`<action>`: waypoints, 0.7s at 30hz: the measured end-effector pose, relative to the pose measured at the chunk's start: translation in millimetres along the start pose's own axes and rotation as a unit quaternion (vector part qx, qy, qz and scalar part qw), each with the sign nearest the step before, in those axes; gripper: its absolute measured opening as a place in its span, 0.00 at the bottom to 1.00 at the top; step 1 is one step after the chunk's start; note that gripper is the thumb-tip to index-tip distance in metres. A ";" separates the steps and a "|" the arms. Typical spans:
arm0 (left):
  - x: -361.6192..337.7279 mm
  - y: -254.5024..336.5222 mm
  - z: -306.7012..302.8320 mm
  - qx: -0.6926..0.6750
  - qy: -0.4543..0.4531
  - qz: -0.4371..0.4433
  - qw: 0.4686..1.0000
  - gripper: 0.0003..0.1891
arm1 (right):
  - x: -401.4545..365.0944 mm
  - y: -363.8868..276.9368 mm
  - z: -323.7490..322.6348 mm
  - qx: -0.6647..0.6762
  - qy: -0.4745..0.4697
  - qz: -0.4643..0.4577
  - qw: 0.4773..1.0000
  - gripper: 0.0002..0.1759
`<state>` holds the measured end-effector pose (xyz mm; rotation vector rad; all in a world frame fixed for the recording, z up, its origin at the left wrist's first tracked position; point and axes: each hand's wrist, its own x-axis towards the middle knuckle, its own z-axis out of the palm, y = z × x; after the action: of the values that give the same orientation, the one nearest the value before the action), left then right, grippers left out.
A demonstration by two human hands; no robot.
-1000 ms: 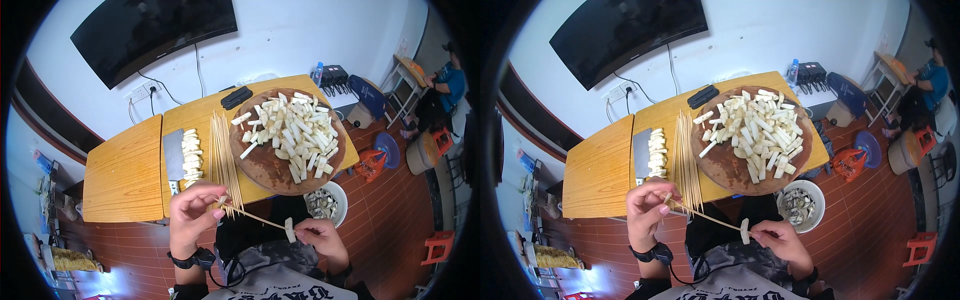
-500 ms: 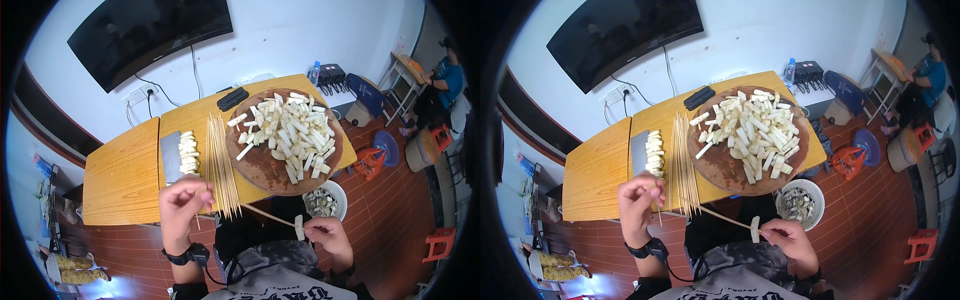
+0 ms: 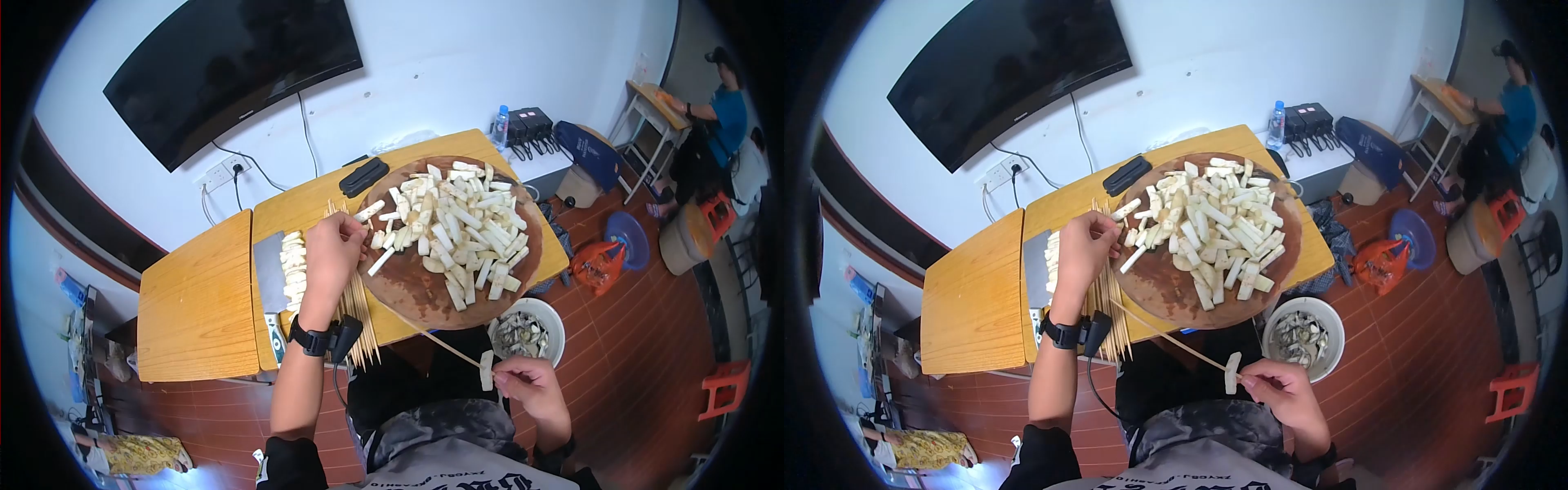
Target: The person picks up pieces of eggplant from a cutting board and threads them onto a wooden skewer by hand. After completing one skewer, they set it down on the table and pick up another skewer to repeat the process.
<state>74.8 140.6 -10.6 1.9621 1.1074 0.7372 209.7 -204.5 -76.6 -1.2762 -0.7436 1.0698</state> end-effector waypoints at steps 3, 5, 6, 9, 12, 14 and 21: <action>3.9 -12.8 0.7 0.084 0.004 0.043 0.996 0.07 | -0.4 -0.2 -2.0 -0.001 0.002 -0.002 1.000 0.05; 0.5 -19.2 1.7 0.142 0.048 0.085 0.985 0.07 | 0.0 -1.5 -2.2 -0.001 0.000 0.000 1.000 0.05; -4.7 -13.9 1.0 0.163 0.080 0.102 0.978 0.07 | 0.5 -2.6 -1.6 -0.001 -0.001 0.002 1.000 0.05; -20.7 9.9 -6.6 0.156 0.091 0.095 0.979 0.07 | 1.3 -3.2 -1.3 0.000 -0.005 0.004 1.000 0.05; -32.8 21.7 -13.6 0.139 0.010 0.088 0.986 0.07 | 2.2 -3.5 -0.7 -0.004 -0.007 0.000 1.000 0.05; -38.6 18.9 -12.1 0.134 -0.041 0.115 0.983 0.09 | 2.2 -2.5 0.1 -0.005 -0.008 -0.001 1.000 0.05; -40.8 13.1 -1.2 0.158 -0.052 0.114 0.979 0.08 | 0.2 -6.0 1.9 -0.001 -0.003 0.004 1.000 0.05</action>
<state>61.0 100.6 -3.8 2.3994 0.9935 0.5941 209.3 -203.3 -70.5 -1.2795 -0.7462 1.0802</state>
